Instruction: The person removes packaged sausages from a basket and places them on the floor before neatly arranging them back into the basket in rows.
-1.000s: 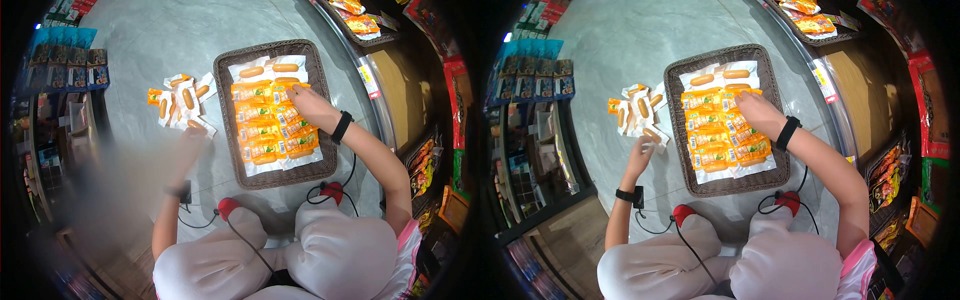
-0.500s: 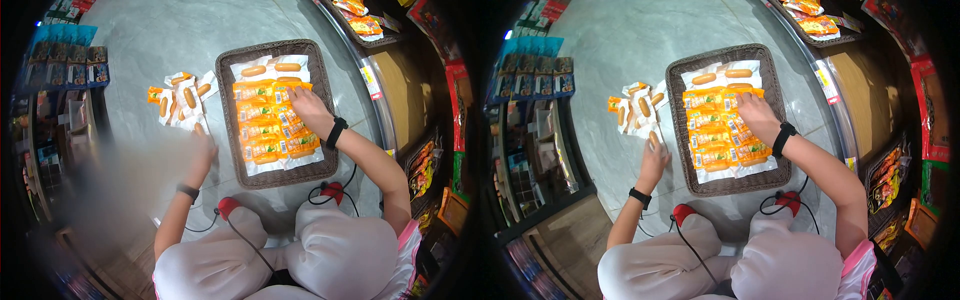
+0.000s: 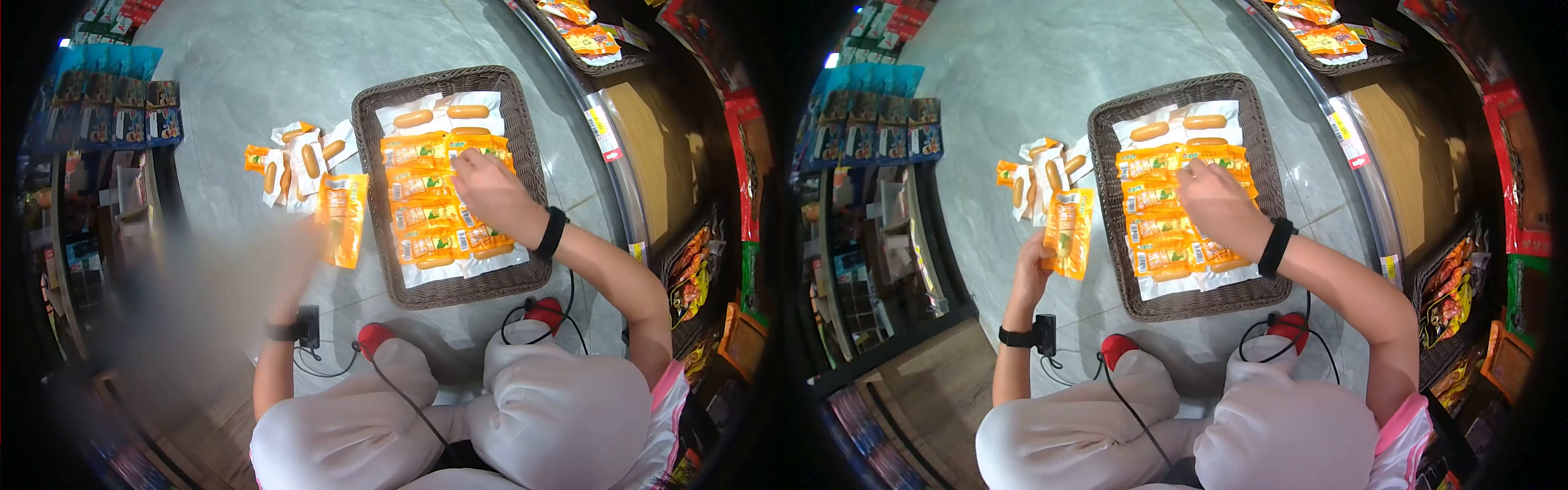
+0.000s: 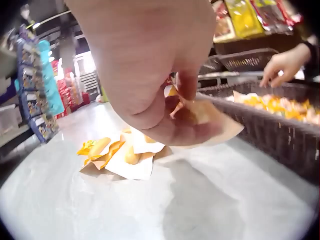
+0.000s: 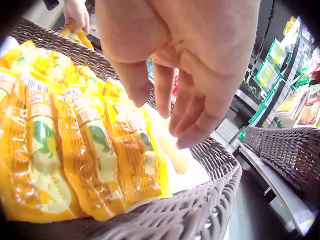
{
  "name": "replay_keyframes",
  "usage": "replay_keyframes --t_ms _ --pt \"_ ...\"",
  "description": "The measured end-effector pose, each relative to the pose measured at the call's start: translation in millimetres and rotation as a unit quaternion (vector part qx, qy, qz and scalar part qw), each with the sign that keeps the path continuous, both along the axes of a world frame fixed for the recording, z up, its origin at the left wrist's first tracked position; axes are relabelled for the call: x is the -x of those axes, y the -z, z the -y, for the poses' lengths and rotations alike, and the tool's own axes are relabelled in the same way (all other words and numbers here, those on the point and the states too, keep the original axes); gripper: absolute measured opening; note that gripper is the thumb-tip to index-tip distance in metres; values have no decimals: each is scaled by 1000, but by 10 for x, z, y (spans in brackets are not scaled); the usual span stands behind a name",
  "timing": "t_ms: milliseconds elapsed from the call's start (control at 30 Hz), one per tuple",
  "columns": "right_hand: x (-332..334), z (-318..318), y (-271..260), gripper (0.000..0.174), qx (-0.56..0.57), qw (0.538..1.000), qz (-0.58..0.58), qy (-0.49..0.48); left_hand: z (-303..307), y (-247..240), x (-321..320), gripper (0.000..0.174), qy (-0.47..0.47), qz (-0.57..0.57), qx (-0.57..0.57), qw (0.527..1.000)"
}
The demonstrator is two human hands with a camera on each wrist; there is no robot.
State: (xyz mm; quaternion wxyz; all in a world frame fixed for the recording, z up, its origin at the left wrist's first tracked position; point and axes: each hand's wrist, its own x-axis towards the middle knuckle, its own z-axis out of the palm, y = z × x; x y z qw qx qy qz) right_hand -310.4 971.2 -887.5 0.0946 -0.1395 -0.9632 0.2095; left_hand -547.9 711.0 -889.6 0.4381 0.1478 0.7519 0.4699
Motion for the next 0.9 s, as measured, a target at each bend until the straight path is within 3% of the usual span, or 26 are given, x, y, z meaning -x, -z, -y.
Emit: replay_keyframes --t_ms 100,200,300,333,433,533,733,833,900 --pt "77 212 -90 35 182 982 -44 29 35 69 26 35 119 53 -84 988" --pt "163 272 -422 40 418 903 77 63 -409 -439 -372 33 169 114 -54 978" --pt "122 400 -265 49 483 870 54 79 -538 -420 -648 30 170 100 -93 976" --pt "123 410 -317 56 543 833 73 77 -592 -415 -756 30 133 102 -123 978" --pt "125 472 -137 64 545 835 57 39 -619 -371 -893 29 134 93 -136 977" --pt "160 518 8 76 499 865 -52 21 -580 -296 -876 31 190 11 -134 973" --pt "213 347 -75 69 550 835 -25 0 -606 -316 -860 33 209 -1 -115 971" --pt "287 173 70 64 339 938 -75 13 -600 -203 -722 31 187 1 -102 977" --pt "386 -57 163 49 276 959 -56 26 -573 -106 -591 30 172 -3 -86 981"
